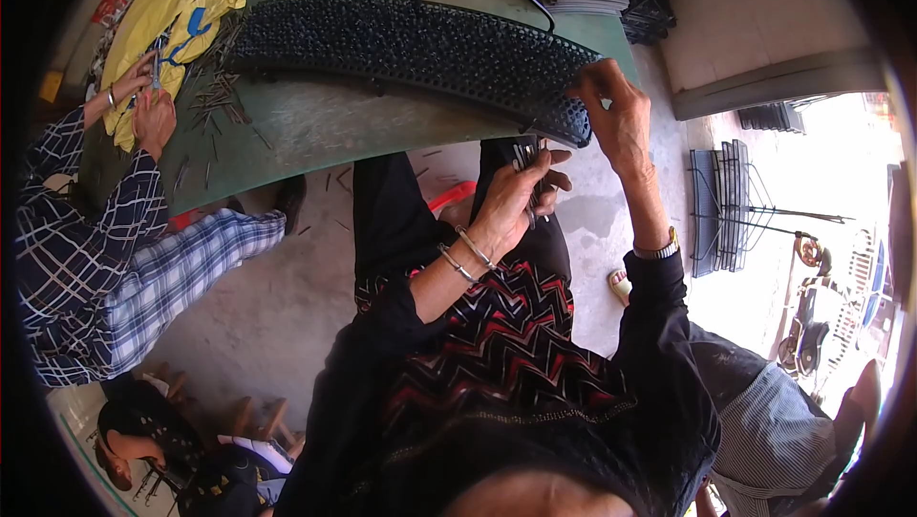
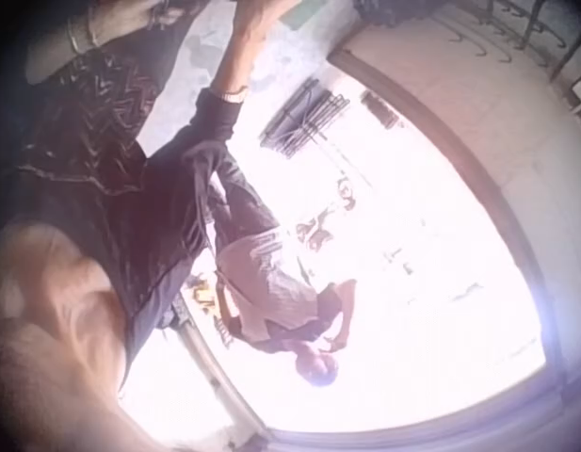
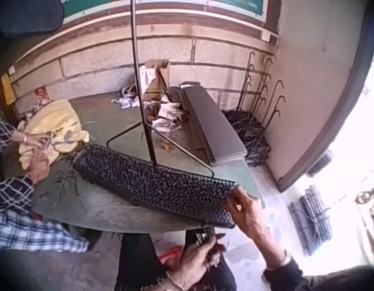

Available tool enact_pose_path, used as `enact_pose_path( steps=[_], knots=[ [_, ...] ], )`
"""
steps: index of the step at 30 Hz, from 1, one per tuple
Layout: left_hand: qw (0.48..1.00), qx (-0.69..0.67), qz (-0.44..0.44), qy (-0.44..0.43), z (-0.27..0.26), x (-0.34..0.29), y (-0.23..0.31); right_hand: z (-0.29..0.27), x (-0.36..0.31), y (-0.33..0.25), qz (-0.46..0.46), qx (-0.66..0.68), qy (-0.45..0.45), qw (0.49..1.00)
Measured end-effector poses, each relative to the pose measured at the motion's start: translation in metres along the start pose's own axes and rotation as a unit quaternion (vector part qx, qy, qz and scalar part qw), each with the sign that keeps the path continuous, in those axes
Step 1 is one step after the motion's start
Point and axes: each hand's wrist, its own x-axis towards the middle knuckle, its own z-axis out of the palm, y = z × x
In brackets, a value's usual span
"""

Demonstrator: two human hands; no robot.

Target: Inserting small metal pins into the holes of a curved black mesh component.

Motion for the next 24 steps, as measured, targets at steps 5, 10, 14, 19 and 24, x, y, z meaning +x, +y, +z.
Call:
enact_pose_path(
  steps=[5, 10, 14, 19, 24],
  knots=[
    [1.000, -0.005, -0.008, 0.004, -0.001, -0.004, -0.001, -0.001, -0.002, -0.006, -0.009, 0.017, -0.004, 1.000],
    [1.000, -0.003, -0.010, 0.002, -0.001, -0.007, -0.002, 0.006, -0.007, 0.001, -0.005, -0.005, -0.008, 1.000],
    [1.000, -0.002, -0.011, 0.002, -0.002, -0.006, -0.003, 0.010, -0.009, 0.001, -0.034, -0.062, -0.032, 0.997],
    [1.000, -0.002, -0.010, 0.000, 0.003, -0.005, -0.001, 0.005, -0.005, -0.002, -0.083, -0.151, -0.011, 0.985],
    [1.000, 0.008, -0.012, -0.008, 0.005, 0.000, -0.003, 0.010, 0.000, 0.004, -0.096, -0.178, -0.025, 0.979]
  ],
)
